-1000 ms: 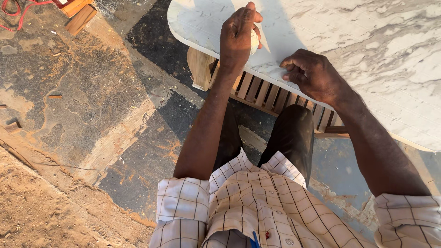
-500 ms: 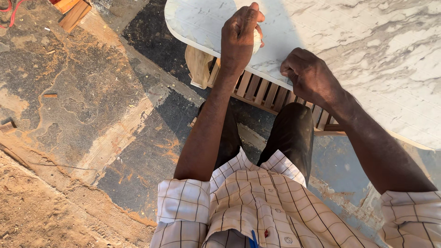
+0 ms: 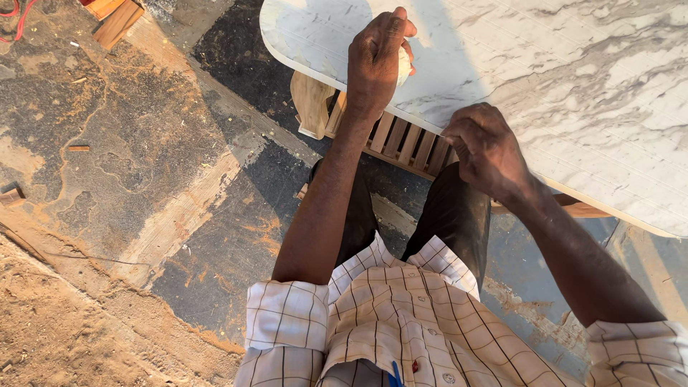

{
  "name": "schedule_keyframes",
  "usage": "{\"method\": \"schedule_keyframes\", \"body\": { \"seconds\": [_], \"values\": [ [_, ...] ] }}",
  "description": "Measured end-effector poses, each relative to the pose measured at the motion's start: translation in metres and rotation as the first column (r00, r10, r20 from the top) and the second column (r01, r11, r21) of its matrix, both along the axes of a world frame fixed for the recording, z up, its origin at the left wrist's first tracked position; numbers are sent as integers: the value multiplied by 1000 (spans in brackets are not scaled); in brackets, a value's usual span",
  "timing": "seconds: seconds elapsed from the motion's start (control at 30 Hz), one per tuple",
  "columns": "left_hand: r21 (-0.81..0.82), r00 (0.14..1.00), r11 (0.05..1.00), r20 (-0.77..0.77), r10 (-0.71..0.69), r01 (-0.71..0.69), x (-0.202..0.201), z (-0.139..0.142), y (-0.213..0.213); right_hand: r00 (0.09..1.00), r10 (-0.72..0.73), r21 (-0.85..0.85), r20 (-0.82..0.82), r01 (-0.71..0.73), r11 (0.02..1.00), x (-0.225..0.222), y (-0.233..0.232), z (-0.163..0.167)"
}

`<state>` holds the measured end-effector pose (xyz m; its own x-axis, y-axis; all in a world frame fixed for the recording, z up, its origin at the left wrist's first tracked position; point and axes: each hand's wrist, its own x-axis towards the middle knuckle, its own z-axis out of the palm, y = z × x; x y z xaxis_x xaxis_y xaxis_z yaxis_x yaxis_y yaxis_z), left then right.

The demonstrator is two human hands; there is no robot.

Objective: The person sits at a small table and wipes its marble-patterned top and edges with a white cloth, working around the border. The person then lifts the tabletop, carries it outside across the yard, and places it down on the ground.

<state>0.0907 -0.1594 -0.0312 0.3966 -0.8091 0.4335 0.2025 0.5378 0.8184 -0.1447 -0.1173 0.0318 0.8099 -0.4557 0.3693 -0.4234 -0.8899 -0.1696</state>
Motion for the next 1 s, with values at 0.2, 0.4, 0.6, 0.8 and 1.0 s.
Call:
{"method": "schedule_keyframes", "body": {
  "seconds": [0.2,0.4,0.6,0.8,1.0],
  "values": [
    [-65,999,997,16,-29,30,5,-10,-4,992,-126,-341,1,119,933,4,43,-64],
    [-158,987,976,-29,-156,150,17,4,13,967,-243,-88,-73,236,968,21,35,-137],
    [140,964,990,260,-57,21,32,-12,115,743,-572,932,348,-339,126,19,77,-130],
    [70,870,943,-414,-269,325,5,-39,169,566,-673,709,477,-700,-86,24,96,-63],
    [126,981,992,191,-20,-4,-23,-24,176,578,-674,753,460,-656,-50,46,95,-42]
  ]
}}
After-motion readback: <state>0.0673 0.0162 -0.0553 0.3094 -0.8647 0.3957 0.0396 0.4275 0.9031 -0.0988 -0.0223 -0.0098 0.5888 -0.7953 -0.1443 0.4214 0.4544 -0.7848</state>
